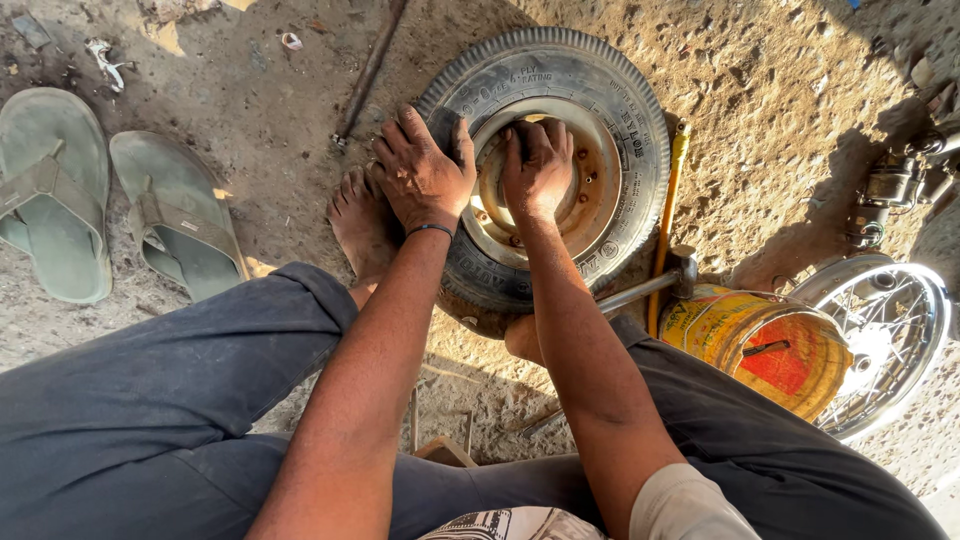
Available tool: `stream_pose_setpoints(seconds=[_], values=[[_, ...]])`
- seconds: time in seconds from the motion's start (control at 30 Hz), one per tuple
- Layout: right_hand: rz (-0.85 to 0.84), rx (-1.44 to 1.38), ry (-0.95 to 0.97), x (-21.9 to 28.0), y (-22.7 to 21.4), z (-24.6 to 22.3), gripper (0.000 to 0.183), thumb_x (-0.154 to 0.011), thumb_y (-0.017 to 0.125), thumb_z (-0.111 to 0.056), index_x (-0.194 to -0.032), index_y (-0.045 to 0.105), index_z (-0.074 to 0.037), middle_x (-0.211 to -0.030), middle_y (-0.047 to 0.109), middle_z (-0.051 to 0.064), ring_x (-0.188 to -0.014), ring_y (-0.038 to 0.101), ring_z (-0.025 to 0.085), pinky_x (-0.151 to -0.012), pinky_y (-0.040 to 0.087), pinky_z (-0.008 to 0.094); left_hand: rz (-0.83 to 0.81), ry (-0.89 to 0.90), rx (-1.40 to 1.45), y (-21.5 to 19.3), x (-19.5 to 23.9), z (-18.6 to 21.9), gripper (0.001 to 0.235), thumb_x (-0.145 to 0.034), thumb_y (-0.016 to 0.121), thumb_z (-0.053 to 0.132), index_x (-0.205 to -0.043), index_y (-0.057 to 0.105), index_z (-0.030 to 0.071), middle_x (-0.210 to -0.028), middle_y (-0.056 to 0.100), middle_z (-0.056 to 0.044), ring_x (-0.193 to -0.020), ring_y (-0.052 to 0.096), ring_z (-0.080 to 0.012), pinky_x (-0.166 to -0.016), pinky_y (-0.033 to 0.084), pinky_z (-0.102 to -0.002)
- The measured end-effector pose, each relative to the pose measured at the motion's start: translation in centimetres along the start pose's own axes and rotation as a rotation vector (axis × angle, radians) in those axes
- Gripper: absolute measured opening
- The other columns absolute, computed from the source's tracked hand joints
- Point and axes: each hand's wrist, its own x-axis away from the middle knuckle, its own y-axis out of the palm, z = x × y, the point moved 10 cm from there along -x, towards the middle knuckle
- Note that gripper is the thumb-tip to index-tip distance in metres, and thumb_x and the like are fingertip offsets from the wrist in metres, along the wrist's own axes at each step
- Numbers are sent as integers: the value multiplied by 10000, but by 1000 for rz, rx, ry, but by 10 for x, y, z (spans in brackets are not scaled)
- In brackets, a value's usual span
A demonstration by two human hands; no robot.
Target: The person inserts a tube into a tire, places a rim inside, and then secures the tire onto the rim by hand. The person is sitting on the ground in a workshop environment.
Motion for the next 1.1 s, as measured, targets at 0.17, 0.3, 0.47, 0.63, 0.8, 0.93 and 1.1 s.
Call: stream_pose_setpoints(seconds=[0.17, 0.3, 0.47, 0.63, 0.8, 0.93, 1.1], values=[[2, 6, -62, 1, -1, -12, 244, -834, 790, -199, -1014, 698, -62, -1064, 597, 140, -1012, 585, 375, -841, 499, 501, 41, 9, 0, -7, -1, 2, 739, -1008, 497, 630, -1422, 428, 22, -1324, 519, -214, -1175, 546, -415, -887, 489, -571], [40, 34, -11, 2, -2, -6, 245, -824, 802, -185, -1005, 686, -68, -1093, 603, 137, -1053, 584, 383, -864, 496, 507, 11, -4, -4, -6, 1, 2, 738, -1006, 497, 632, -1420, 428, 25, -1312, 526, -209, -1182, 551, -414, -899, 487, -573], [50, 1, -7, 3, -3, -3, 262, -812, 799, -185, -1006, 686, -50, -1079, 600, 148, -1042, 584, 388, -855, 496, 516, 11, 7, -1, -7, 1, 3, 736, -1015, 496, 627, -1420, 422, 17, -1318, 525, -217, -1180, 551, -418, -893, 485, -579], [33, 9, -4, 3, 0, -2, 219, -836, 799, -187, -998, 714, -67, -1075, 618, 142, -1024, 587, 386, -837, 503, 515, -1, 3, -11, -3, 0, 1, 744, -1014, 489, 632, -1429, 417, 18, -1330, 519, -222, -1197, 546, -425, -909, 486, -590], [15, -15, 7, 3, 2, 1, 222, -832, 797, -194, -1004, 720, -76, -1069, 618, 128, -1021, 597, 374, -833, 513, 505, -17, -1, -25, 1, -1, 0, 766, -1008, 472, 635, -1447, 399, 12, -1365, 499, -243, -1228, 531, -437, -913, 482, -605], [-3, 2, -11, 3, 3, -1, 210, -849, 783, -166, -1027, 725, -72, -1082, 616, 134, -1028, 595, 375, -835, 508, 505, -56, -5, -6, 4, -1, 0, 769, -1017, 459, 633, -1465, 390, 12, -1379, 496, -243, -1238, 530, -438, -931, 482, -602], [60, 29, -20, 4, -2, -5, 268, -816, 815, -180, -1004, 681, -45, -1098, 610, 151, -1054, 596, 385, -860, 511, 516, -22, 1, -26, 1, 1, 0, 757, -1027, 461, 636, -1450, 397, 12, -1361, 502, -237, -1236, 533, -439, -926, 481, -603]])
